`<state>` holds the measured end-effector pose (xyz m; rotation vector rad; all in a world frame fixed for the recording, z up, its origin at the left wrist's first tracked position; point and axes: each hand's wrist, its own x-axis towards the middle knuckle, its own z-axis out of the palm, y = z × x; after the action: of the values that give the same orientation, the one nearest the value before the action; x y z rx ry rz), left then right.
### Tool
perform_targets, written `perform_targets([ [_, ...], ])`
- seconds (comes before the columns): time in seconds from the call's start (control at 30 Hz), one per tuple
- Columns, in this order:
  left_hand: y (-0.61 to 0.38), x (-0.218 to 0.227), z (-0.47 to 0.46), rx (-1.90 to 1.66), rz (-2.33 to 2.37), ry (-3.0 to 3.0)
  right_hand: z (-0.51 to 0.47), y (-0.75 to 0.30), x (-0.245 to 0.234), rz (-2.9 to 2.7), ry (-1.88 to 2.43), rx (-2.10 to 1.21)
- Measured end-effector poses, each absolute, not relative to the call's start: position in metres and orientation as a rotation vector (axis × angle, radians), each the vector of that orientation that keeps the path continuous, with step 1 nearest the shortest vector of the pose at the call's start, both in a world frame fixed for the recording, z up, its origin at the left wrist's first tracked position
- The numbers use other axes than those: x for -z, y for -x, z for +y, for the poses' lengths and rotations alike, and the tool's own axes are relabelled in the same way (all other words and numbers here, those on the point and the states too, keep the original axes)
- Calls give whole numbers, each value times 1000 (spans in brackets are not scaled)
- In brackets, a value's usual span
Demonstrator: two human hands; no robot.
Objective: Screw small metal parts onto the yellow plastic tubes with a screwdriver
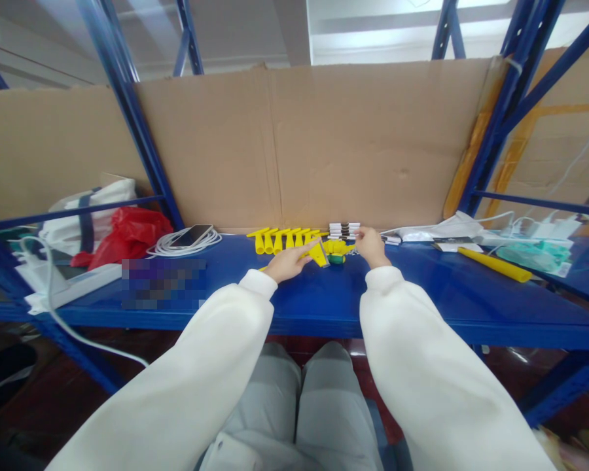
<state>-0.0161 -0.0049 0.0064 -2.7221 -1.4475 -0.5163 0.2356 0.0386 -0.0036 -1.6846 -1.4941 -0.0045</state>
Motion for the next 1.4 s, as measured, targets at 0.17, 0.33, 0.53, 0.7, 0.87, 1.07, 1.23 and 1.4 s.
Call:
perform_targets([
  [0.17,16,-3,0,508,-1401,2776,32,-252,11,-1707,2087,199],
  [0.33,15,0,4,545,-1412,2814,32,-246,14,-1914,2085,264],
  [0.53,15,1,5,537,-1425,2843,26,-232,10,-2019,2128,264],
  [0.7,15,1,4,509,-1426,2845,22,-226,7,-2080,2113,309],
  [0.87,14,-1,1,488,-1416,2853,20,-222,4,-2142,2125,314],
  [1.07,13,-2,0,466,-1421,2856,12,-212,0,-2270,2067,451],
  [1.23,13,-2,1,460,-1429,2854,11,-210,0,-2276,2017,441],
  [1.4,13,-1,1,489,-1411,2851,30,-222,11,-2022,2020,129],
])
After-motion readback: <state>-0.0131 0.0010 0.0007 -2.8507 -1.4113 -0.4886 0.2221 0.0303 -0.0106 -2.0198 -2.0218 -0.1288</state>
